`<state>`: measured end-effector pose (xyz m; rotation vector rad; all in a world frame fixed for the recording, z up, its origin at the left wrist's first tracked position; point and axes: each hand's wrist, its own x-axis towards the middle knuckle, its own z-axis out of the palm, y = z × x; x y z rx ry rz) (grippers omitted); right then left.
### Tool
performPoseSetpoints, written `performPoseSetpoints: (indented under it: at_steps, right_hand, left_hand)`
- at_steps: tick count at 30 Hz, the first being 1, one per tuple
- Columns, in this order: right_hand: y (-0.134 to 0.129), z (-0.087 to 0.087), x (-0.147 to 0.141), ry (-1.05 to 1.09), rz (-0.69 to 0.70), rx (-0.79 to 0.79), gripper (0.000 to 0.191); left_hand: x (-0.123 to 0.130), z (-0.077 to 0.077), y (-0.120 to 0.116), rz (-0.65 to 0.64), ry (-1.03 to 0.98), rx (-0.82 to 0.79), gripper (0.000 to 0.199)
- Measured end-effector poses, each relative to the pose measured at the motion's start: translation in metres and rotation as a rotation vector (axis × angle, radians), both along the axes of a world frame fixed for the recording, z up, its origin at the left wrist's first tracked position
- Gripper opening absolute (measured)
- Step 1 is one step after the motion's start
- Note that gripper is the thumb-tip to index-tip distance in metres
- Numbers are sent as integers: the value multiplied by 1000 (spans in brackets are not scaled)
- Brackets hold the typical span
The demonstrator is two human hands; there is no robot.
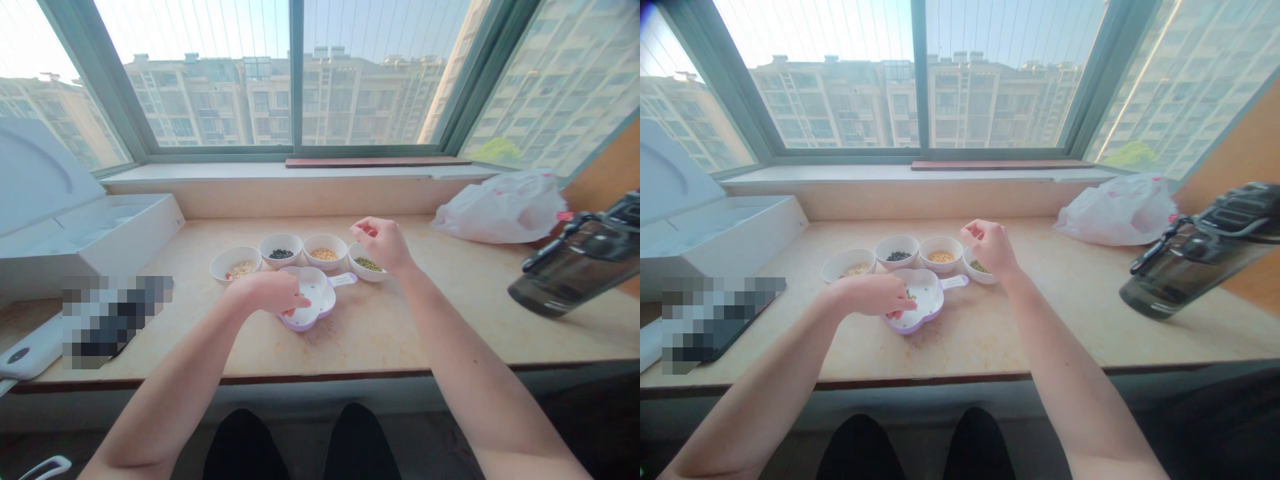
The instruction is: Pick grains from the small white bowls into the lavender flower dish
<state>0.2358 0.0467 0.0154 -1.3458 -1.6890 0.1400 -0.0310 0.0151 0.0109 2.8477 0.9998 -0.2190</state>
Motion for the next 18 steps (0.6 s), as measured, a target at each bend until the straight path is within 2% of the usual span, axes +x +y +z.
performPoseSetpoints:
  at_steps: [3, 5, 8, 12, 18]
  right_hand:
    - [4, 2, 8, -18, -91, -38, 22]
    - [6, 3, 16, -42, -167, -59, 21]
    - [8, 2, 26, -155, -256, -172, 21]
    - [10, -5, 34, -356, -253, -376, 18]
    - [10, -10, 28, -380, -255, -345, 18]
  left_hand:
    - [2, -3, 0, -26, 142, -96, 18]
    - [5, -3, 0, -40, 133, -101, 15]
    - [9, -1, 1, -57, 44, -119, 16]
    - [7, 0, 4, -12, -147, -189, 25]
    - [8, 5, 3, 79, -404, -272, 27]
